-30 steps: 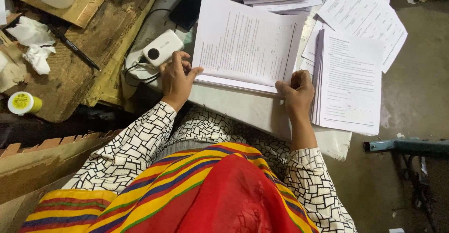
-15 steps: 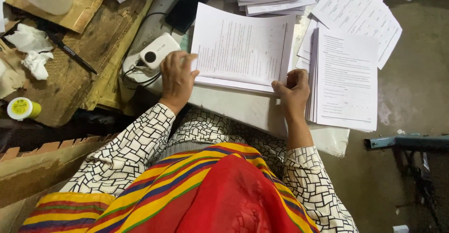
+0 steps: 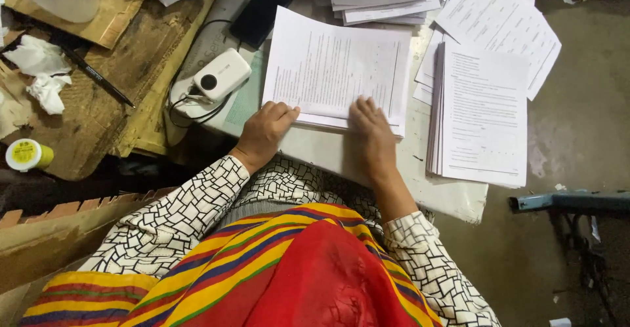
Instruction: Organizing and stacking printed papers into different piles on a table.
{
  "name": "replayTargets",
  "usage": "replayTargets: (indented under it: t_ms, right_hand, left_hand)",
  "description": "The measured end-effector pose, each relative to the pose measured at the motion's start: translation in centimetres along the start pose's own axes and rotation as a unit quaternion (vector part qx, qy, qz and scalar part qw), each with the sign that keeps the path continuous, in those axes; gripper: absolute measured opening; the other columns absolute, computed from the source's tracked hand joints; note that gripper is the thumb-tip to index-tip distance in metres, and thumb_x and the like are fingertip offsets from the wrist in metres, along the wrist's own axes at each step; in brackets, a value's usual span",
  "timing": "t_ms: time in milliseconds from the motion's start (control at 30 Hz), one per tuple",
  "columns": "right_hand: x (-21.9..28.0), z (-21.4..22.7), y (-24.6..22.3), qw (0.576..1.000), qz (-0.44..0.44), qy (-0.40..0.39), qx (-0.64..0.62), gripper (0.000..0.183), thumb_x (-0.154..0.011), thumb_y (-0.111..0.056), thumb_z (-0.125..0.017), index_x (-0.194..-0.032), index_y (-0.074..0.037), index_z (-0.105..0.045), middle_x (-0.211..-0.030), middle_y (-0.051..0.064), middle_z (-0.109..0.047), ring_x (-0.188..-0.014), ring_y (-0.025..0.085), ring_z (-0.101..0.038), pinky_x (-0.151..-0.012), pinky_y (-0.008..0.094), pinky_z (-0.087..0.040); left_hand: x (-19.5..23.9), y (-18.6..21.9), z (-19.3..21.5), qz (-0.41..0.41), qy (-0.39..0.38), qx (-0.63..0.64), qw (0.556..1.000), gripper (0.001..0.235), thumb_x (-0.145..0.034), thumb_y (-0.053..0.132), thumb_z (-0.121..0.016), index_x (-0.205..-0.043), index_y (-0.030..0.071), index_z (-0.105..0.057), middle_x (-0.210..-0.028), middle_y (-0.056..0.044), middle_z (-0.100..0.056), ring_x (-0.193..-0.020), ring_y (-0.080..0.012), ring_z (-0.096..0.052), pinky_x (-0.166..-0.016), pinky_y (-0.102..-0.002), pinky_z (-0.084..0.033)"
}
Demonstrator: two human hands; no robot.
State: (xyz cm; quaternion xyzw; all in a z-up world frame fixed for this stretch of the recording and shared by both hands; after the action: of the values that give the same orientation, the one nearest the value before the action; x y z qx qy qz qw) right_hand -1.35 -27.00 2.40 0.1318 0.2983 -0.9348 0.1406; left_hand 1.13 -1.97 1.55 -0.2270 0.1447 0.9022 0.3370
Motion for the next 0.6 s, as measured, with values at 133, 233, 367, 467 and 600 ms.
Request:
replayTargets:
  t_ms: [133, 233, 367, 467, 600]
  right_hand:
    - [-0.1, -6.0, 0.0, 0.994, 0.095, 0.031, 0.054, 0.061, -0.070, -0.003, -0.049, -0.130, -0.007, -0.062, -0.134, 0.020, -0.058, -0.126, 0.038, -0.051, -0.109, 0.052, -0.034]
    - [-1.1, -7.0, -4.7, 0.994, 0.093, -0.013, 0.064, 0.052, -0.082, -0.008, -0.043, -0.130, -0.007, -0.060, -0.137, 0.019, -0.054, -0.131, 0.035, -0.048, -0.110, 0.048, -0.036]
    - [-1.0, -5.6, -6.9, 0.986, 0.084, -0.031, 0.140, 0.050, -0.082, -0.011, -0.047, -0.129, -0.001, -0.058, -0.134, 0.022, -0.057, -0.127, 0.036, -0.052, -0.104, 0.050, -0.042]
    - [-0.1, -5.5, -3.8, 0.981, 0.076, -0.022, 0.176, 0.047, -0.085, -0.014, -0.045, -0.129, -0.004, -0.060, -0.132, 0.019, -0.059, -0.127, 0.034, -0.053, -0.105, 0.050, -0.041]
    - [1.2, -1.4, -2.9, 0.976, 0.026, 0.004, 0.214, 0.040, -0.087, -0.011, -0.043, -0.120, -0.006, -0.066, -0.123, 0.017, -0.065, -0.119, 0.031, -0.059, -0.105, 0.048, -0.039]
  left_hand:
    - [-0.5, 0.9, 1.4, -0.004, 0.006, -0.009, 1.000, 0.016, -0.089, 0.012, -0.067, -0.105, 0.015, -0.067, -0.087, 0.002, -0.056, -0.081, -0.0140, -0.061, -0.065, -0.024, -0.051]
    - [-0.6, 1.0, 1.5, 0.003, -0.014, 0.019, 1.000, 0.023, -0.092, 0.010, -0.061, -0.114, 0.016, -0.065, -0.090, 0.000, -0.053, -0.085, -0.0176, -0.059, -0.069, -0.029, -0.052]
    - [-0.3, 1.1, 1.5, 0.005, -0.029, -0.008, 1.000, 0.029, -0.091, 0.006, -0.058, -0.119, 0.014, -0.063, -0.095, -0.002, -0.054, -0.090, -0.0196, -0.058, -0.072, -0.030, -0.051]
    - [0.2, 0.2, 1.3, 0.024, -0.050, -0.031, 0.998, 0.031, -0.088, 0.001, -0.056, -0.117, 0.012, -0.063, -0.095, -0.003, -0.054, -0.089, -0.0196, -0.057, -0.071, -0.029, -0.050]
    - [1.2, -1.4, 1.8, 0.035, -0.036, -0.064, 0.997, 0.028, -0.086, 0.002, -0.056, -0.111, 0.011, -0.064, -0.089, 0.000, -0.051, -0.083, -0.0185, -0.056, -0.063, -0.028, -0.048]
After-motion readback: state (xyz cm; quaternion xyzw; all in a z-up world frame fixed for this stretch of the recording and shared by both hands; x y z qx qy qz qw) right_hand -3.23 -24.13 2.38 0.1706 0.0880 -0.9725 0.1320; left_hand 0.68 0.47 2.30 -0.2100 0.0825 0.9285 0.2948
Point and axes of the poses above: each hand's wrist, its own x-axis away from the middle knuckle, its own z-axis out of the back of the hand, y = z × x, the point moved 3 cm from there along -x, towards the middle knuckle
